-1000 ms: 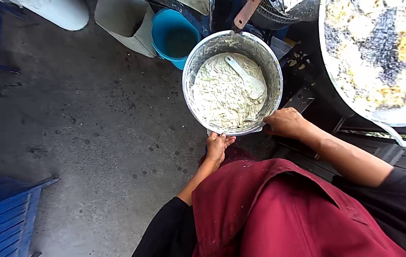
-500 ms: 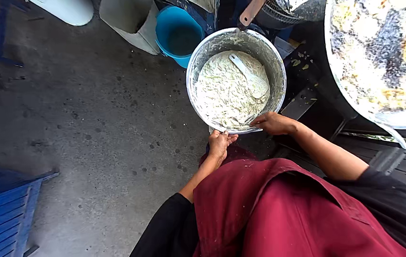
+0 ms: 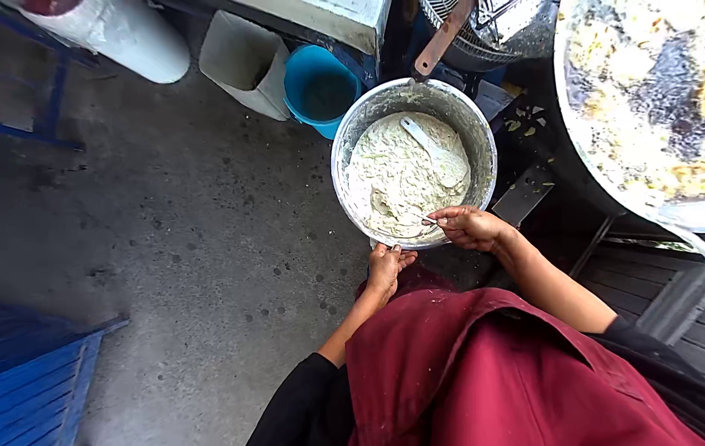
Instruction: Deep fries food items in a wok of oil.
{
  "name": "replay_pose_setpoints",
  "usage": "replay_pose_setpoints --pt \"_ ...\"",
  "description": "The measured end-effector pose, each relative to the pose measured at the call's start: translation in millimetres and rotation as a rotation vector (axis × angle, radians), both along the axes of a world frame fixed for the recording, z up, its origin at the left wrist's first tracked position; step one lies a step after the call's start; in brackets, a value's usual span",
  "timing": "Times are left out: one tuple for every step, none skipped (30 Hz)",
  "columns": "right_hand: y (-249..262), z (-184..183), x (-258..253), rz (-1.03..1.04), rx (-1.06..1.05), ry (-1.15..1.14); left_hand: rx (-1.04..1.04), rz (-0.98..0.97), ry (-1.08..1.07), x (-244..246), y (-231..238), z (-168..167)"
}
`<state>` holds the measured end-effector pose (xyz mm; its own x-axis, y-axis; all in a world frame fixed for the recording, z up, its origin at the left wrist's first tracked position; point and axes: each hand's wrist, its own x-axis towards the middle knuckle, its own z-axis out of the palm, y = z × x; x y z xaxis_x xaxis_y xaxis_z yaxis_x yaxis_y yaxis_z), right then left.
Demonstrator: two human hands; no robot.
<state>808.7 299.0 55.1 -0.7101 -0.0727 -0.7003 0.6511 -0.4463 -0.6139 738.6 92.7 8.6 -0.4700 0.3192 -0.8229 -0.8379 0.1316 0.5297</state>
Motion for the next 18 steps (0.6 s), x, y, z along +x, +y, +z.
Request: replay_pose_setpoints --pt "2 6 2 -0.026 -0.004 0.016 -0.005 -0.015 0.005 1 -3 0" --pt "4 13 5 -0.054 -0.006 0.034 -0.008 -0.030 0.017 1 -6 0" --pt "7 19 9 -0.085 -0.012 0.061 -0.003 -0.045 0.033 2 -8 1" --pt "11 26 15 -0.124 -0.022 0.097 0.007 -0.059 0.050 1 -9 1" --pt "16 33 21 -0.170 -0.030 0.137 0.019 -0.070 0.065 0 -8 2" --pt "22 42 29 -0.220 -0.029 0.174 0.024 -0.080 0.073 -1 -8 3" --pt "28 53 37 -0.269 -0.013 0.198 0.018 -0.088 0.072 -2 -7 3" --pt "33 66 45 -0.323 0.020 0.203 0.003 -0.088 0.063 -3 -7 4" --pt "38 80 52 -0.376 0.072 0.191 -0.012 -0.087 0.051 -4 -7 5" --pt "43 95 59 -0.437 0.139 0.168 -0.029 -0.085 0.044 -5 -7 7" --pt "47 109 64 -0.507 0.218 0.147 -0.041 -0.089 0.039 -6 -7 8" --pt "53 121 67 -0.571 0.323 0.131 -0.048 -0.094 0.039 -7 -6 9" --pt "59 130 69 -0.623 0.465 0.112 -0.055 -0.097 0.040 -7 -5 10" --pt "66 135 69 -0.642 0.650 0.086 -0.061 -0.097 0.042 -7 -4 11" --pt "73 138 67 -0.620 0.872 0.041 -0.067 -0.101 0.044 -8 -4 11" --pt "79 141 62 -0.560 1.086 -0.032 -0.072 -0.101 0.044 -8 -4 11" --pt "84 144 55 -0.494 1.224 -0.130 -0.079 -0.102 0.045 -8 -3 11" --pt "88 144 43 -0.449 1.300 -0.236 -0.083 -0.105 0.047 -8 -3 11"
